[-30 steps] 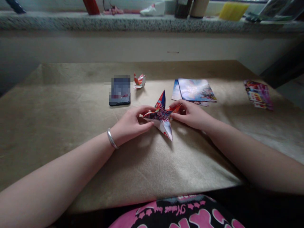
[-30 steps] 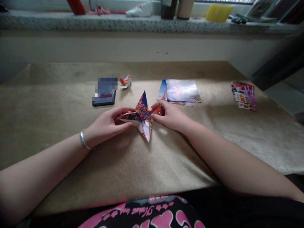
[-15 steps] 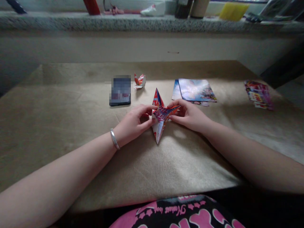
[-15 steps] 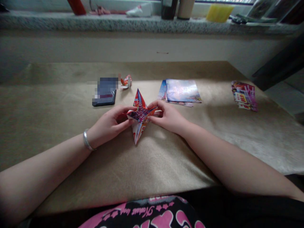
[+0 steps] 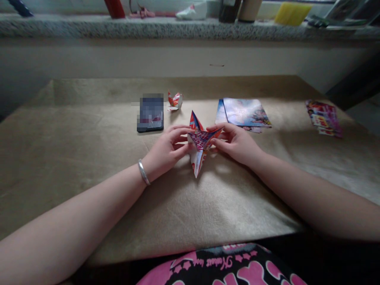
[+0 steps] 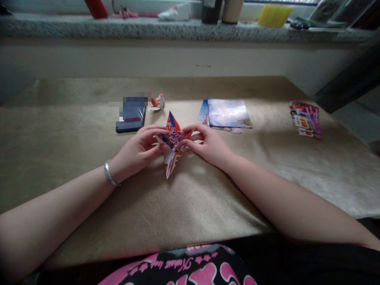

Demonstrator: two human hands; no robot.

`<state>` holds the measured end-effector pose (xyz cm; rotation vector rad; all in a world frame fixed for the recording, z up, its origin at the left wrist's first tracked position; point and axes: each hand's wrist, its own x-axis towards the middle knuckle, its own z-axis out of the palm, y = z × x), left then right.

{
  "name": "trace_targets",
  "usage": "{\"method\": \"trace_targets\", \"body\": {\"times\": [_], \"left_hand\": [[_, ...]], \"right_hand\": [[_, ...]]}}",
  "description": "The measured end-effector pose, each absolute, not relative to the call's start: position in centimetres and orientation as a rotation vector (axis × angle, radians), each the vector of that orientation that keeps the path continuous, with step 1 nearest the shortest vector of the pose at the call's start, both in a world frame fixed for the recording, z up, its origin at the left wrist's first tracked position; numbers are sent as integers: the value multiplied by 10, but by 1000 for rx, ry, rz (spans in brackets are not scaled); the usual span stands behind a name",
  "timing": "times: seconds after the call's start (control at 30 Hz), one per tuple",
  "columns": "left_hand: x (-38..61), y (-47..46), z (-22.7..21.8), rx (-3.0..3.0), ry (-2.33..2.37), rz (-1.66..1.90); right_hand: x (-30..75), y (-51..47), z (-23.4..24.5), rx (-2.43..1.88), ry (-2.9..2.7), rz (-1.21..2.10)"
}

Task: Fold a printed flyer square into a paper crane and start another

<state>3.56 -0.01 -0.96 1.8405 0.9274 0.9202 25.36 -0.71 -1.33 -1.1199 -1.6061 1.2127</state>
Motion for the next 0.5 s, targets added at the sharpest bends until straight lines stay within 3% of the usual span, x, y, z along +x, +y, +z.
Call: {"method": "trace_targets", "body": {"times": [0.5], "left_hand": [[43,-2,-9,1526,919,929]], "right_hand": [[241,-13,-8,-1128,-1554,1074]]}}
